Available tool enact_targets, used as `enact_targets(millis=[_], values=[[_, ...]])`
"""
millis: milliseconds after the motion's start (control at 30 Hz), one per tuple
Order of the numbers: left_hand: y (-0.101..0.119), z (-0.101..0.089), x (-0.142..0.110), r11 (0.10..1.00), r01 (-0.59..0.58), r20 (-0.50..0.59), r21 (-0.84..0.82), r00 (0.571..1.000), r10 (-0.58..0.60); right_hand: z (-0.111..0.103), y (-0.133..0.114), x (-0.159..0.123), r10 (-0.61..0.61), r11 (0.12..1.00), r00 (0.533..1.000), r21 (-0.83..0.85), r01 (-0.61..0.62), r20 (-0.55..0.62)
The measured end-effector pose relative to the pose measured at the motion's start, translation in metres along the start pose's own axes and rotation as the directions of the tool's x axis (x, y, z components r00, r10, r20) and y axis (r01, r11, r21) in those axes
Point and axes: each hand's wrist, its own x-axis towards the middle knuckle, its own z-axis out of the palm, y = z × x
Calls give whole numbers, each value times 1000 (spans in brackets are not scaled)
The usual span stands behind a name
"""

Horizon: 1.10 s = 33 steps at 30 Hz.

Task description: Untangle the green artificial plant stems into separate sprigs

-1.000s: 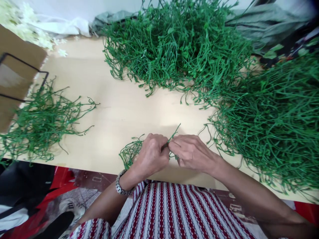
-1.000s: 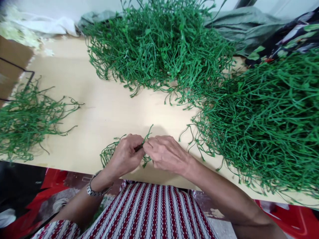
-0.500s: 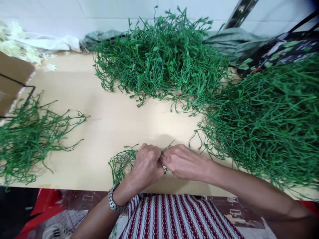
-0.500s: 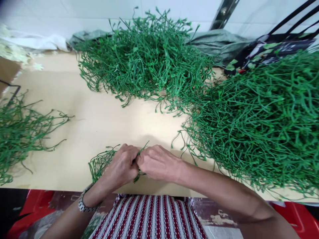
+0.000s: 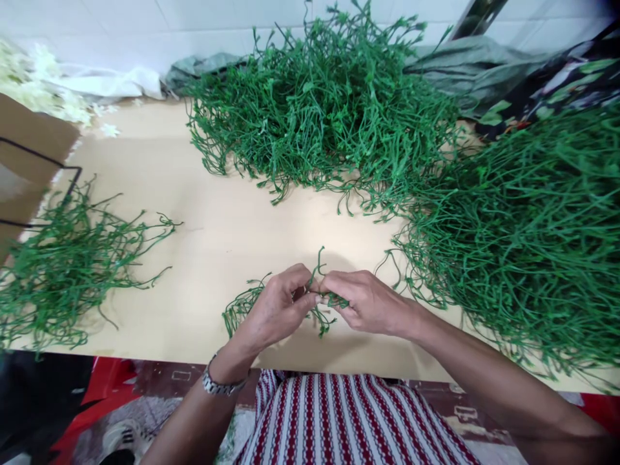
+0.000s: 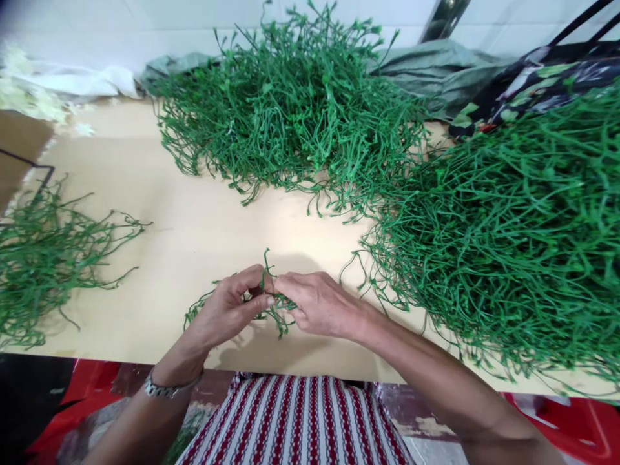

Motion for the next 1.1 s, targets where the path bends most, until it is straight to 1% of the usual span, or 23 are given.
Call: enact_targets(millis=[100, 233, 300, 367, 433, 500, 567, 633, 700, 733, 800, 867, 933, 1033, 1100], values=[[5, 0, -1, 988, 5, -21, 152, 1000, -2, 2, -4, 1, 26, 999, 1000, -38, -26, 8], [7, 5, -1, 947, 9, -30, 321, 1000, 0, 0, -11, 3, 76, 980, 997, -186, -69, 28], [5, 9, -2, 937, -10, -27, 349, 999, 21, -2, -13, 3, 73, 969, 996, -240, -59, 51], [3, 11, -3, 946, -39, -20, 322, 999, 48, -4, -12, 4, 32, 979, 996, -205, -15, 81], [3, 11, -4, 970, -83, 5, 228, 996, 84, -7, -9, 5, -29, 998, 995, -45, 34, 94], [3, 8, -5, 989, -122, 40, 87, 992, 119, -9, -5, 6, -51, 978, 995, 204, 33, 81], [5, 4, -6, 987, -150, 70, -54, 986, 154, -10, -3, 7, -44, 886, 995, 464, -1, 86], [7, 1, -7, 971, -165, 99, -173, 978, 184, -9, -3, 8, -49, 751, 992, 659, -43, 120], [6, -2, -7, 953, -163, 131, -256, 971, 201, -8, -3, 8, -92, 628, 983, 775, -68, 161], [5, -3, -7, 946, -148, 145, -287, 970, 195, -8, -3, 7, -110, 587, 979, 806, -76, 173], [2, -4, -7, 933, -85, 136, -351, 981, 141, -9, -2, 5, -82, 553, 982, 827, -95, 168], [-2, -5, -7, 912, -9, 87, -410, 995, 49, -14, 1, 4, 11, 592, 992, 799, -107, 124], [-5, -6, -7, 894, 22, 27, -447, 1000, -11, -18, 3, 3, 84, 666, 993, 736, -119, 84], [-9, -5, -5, 906, -18, -48, -423, 999, -2, -21, 2, 4, 112, 808, 994, 582, -97, 11], [-10, -3, -5, 916, -25, -83, -400, 997, -9, -18, -2, 5, 138, 879, 987, 470, -86, -77]])
